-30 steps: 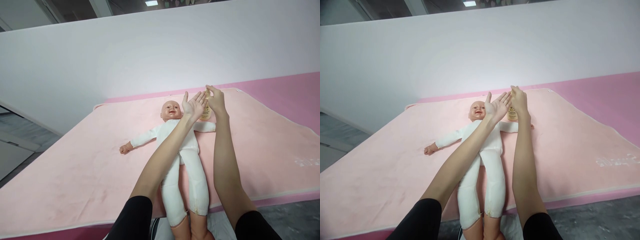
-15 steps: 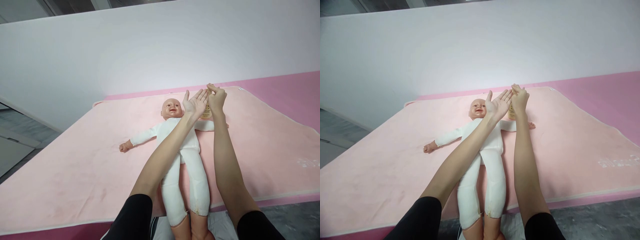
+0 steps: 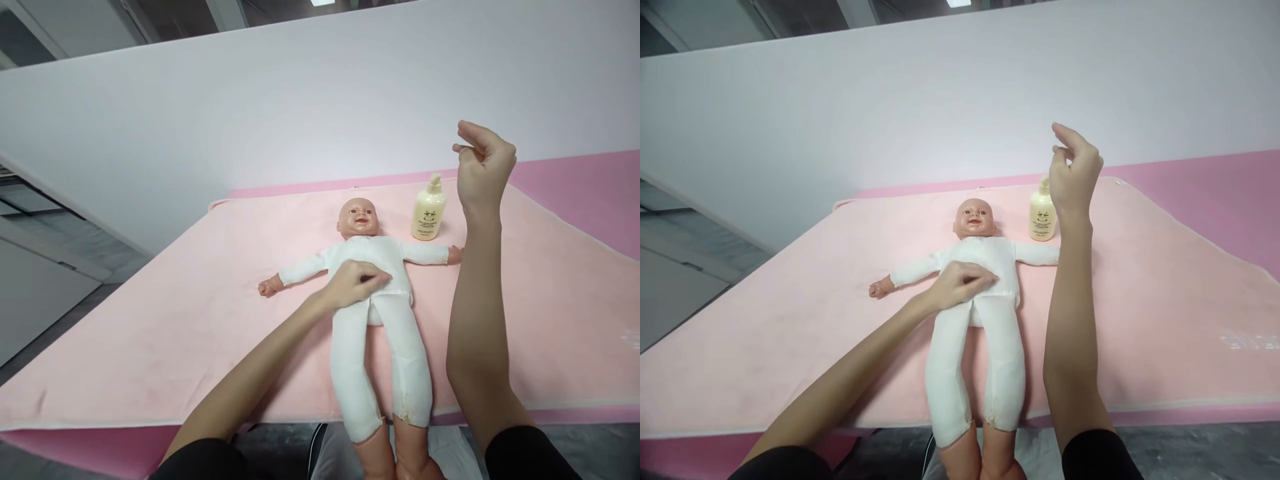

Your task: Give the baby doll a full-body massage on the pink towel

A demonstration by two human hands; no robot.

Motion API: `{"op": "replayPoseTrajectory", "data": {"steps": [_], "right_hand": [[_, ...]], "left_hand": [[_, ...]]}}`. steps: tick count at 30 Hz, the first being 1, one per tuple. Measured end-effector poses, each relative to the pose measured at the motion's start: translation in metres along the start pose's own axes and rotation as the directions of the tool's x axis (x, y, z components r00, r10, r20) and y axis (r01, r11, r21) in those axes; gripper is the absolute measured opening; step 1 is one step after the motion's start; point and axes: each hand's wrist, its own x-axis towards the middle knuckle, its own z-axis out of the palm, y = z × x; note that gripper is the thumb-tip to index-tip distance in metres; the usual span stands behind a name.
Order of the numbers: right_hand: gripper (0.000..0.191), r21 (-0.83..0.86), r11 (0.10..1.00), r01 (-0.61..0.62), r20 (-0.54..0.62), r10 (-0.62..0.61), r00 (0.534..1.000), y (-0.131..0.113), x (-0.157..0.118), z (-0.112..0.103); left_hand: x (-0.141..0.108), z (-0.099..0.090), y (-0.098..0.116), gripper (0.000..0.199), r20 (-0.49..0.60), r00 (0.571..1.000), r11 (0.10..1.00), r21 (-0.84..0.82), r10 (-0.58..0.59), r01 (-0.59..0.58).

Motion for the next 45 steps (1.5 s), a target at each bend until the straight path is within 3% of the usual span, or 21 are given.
{"op": "replayPoseTrajectory", "data": {"steps": [3,7,12,16,19,22,24,26,29,32,37,42,45], "right_hand": [[0.033,0.004,1.0,0.021,0.063,-0.021,0.998,-0.01,-0.005,0.004],[0.026,0.055,0.997,0.055,0.067,-0.058,0.996,-0.036,-0.015,0.008],[0.027,0.09,0.995,0.05,0.117,-0.06,0.991,-0.062,-0.03,0.014],[0.026,0.072,0.997,-0.023,0.265,0.003,0.964,-0.048,-0.049,0.019],[0.023,0.125,0.983,-0.133,0.466,0.06,0.883,-0.028,-0.082,0.023],[0.02,0.163,0.931,-0.327,0.685,0.132,0.716,-0.016,-0.124,0.029],[0.02,0.186,0.882,-0.433,0.767,0.145,0.625,-0.012,-0.147,0.033],[0.019,0.211,0.846,-0.491,0.81,0.13,0.572,-0.01,-0.161,0.035],[0.02,0.238,0.818,-0.524,0.837,0.101,0.538,-0.01,-0.167,0.034],[0.022,0.202,0.869,-0.452,0.856,0.068,0.512,-0.014,-0.166,0.033],[0.036,0.051,0.992,-0.117,0.895,0.006,0.445,-0.019,-0.165,0.038],[0.045,-0.044,0.996,0.084,0.94,0.013,0.34,-0.016,-0.165,0.046],[0.048,-0.114,0.98,0.161,0.941,0.055,0.334,-0.014,-0.165,0.05]], "left_hand": [[-0.016,0.006,-0.003,0.033,0.135,0.988,0.979,0.177,0.079,-0.102],[-0.017,0.015,-0.002,0.042,0.174,0.985,0.917,0.395,-0.019,-0.052],[-0.013,0.023,-0.005,0.056,0.076,0.982,0.844,0.525,-0.17,0.106],[-0.014,0.024,-0.008,0.076,-0.085,0.951,0.82,0.487,-0.298,0.301],[-0.015,0.026,-0.01,0.079,-0.204,0.911,0.805,0.427,-0.358,0.412],[-0.018,0.026,-0.018,0.071,-0.325,0.859,0.802,0.332,-0.396,0.496],[-0.02,0.024,-0.029,0.064,-0.387,0.828,0.83,0.223,-0.406,0.511],[-0.021,0.021,-0.041,0.055,-0.43,0.811,0.882,0.064,-0.397,0.466],[-0.021,0.016,-0.057,0.048,-0.494,0.779,0.922,-0.186,-0.386,0.339],[-0.02,0.014,-0.063,0.045,-0.549,0.741,0.92,-0.287,-0.386,0.266],[-0.019,0.015,-0.065,0.043,-0.572,0.726,0.922,-0.294,-0.381,0.252],[-0.019,0.016,-0.064,0.041,-0.59,0.716,0.926,-0.281,-0.373,0.25],[-0.02,0.016,-0.061,0.039,-0.586,0.723,0.93,-0.269,-0.365,0.251]]}}
